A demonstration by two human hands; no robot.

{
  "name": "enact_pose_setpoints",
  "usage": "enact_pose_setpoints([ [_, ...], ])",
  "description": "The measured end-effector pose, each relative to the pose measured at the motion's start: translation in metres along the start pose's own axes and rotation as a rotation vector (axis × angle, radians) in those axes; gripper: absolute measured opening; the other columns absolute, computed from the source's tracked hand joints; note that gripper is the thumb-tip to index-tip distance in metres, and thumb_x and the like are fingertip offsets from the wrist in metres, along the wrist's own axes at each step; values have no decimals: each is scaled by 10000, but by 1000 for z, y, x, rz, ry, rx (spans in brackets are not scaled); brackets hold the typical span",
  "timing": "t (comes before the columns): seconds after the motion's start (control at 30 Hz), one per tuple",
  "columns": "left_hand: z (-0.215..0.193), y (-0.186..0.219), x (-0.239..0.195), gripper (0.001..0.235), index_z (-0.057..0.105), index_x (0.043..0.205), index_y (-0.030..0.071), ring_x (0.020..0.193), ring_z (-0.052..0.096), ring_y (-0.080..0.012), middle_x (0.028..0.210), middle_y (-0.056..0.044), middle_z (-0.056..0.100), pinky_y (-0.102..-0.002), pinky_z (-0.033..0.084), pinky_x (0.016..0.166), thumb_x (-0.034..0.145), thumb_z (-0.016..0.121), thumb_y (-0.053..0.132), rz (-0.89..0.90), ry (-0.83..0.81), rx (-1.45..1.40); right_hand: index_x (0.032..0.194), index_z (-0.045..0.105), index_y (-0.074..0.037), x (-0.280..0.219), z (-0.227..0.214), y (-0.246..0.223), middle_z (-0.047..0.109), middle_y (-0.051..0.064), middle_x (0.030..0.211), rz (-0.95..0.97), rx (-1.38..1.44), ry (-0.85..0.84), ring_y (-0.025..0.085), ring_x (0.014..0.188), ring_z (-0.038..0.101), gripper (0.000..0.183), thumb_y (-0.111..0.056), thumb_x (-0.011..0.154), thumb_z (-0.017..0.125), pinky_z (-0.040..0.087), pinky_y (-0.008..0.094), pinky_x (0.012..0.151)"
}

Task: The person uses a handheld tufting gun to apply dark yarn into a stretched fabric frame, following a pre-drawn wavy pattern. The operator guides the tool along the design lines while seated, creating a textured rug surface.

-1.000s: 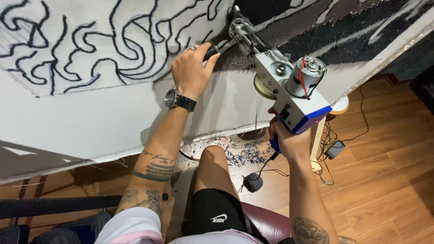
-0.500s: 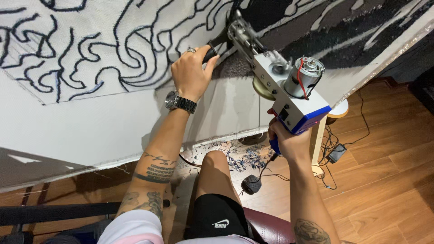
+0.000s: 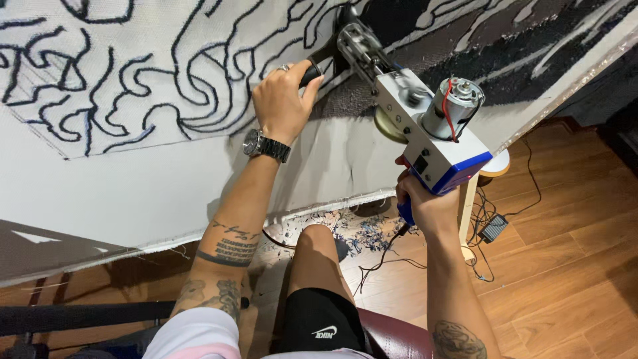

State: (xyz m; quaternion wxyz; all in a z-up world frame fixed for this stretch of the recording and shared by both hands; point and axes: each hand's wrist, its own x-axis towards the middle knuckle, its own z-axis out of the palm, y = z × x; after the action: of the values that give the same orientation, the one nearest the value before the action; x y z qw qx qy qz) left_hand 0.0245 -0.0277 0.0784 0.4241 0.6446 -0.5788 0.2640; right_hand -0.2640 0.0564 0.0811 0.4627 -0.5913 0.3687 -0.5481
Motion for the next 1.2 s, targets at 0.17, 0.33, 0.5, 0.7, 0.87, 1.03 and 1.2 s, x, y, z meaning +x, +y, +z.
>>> enact_pose_setpoints([
  [0.17, 0, 1, 5, 273, 744, 1087, 224, 690, 677, -270, 752, 7, 693, -443, 441, 457, 980, 733, 475, -6, 16, 9, 960, 631, 18, -2, 3, -17, 558, 97, 615, 13, -68, -3, 158, 449, 468, 290, 24, 711, 483, 442, 286, 429],
  [0.33, 0, 2, 9, 322, 766, 1130, 208, 687, 690, -246, 745, -6, 730, -426, 472, 483, 997, 700, 493, 3, 29, 22, 985, 647, 9, 1, 2, -19, 538, 93, 570, -4, -91, -5, 153, 466, 472, 325, 8, 706, 481, 438, 270, 460],
  [0.5, 1, 2, 14, 313, 763, 1110, 210, 695, 694, -273, 762, -23, 730, -448, 477, 488, 979, 732, 492, 58, 132, 29, 990, 628, 10, 8, -2, -17, 513, 89, 608, 18, -33, -19, 162, 488, 459, 328, 2, 711, 457, 358, 260, 490],
  [0.7, 3, 6, 17, 300, 764, 1110, 192, 698, 706, -271, 802, -40, 759, -431, 484, 494, 971, 752, 459, 63, 171, 4, 1021, 652, 47, 11, -7, -19, 530, 96, 687, 73, 42, 26, 181, 513, 468, 347, 50, 722, 476, 361, 265, 498],
  [0.87, 3, 32, -2, 334, 737, 1173, 181, 693, 588, -199, 788, -16, 694, -354, 426, 595, 999, 675, 459, -147, -63, -304, 959, 649, 64, 10, -26, -17, 573, 139, 768, -105, 92, -43, 187, 488, 514, 275, 102, 694, 588, 433, 311, 473],
  [1.03, 9, 71, -8, 431, 723, 1155, 123, 954, 785, -327, 1042, -145, 786, -358, 599, 710, 814, 861, 348, -396, -366, -892, 951, 639, 134, 0, -68, 7, 492, 198, 611, -101, 360, -60, 245, 422, 527, 234, 114, 718, 629, 473, 375, 462],
  [1.2, 16, 89, -12, 585, 666, 1416, 157, 946, 816, -252, 1370, -187, 708, -188, 524, 538, 890, 879, 299, -383, -906, -1466, 1078, 635, 160, -22, -93, -11, 491, 142, 610, -143, 328, -150, 219, 446, 468, 383, 22, 723, 594, 445, 360, 515],
])
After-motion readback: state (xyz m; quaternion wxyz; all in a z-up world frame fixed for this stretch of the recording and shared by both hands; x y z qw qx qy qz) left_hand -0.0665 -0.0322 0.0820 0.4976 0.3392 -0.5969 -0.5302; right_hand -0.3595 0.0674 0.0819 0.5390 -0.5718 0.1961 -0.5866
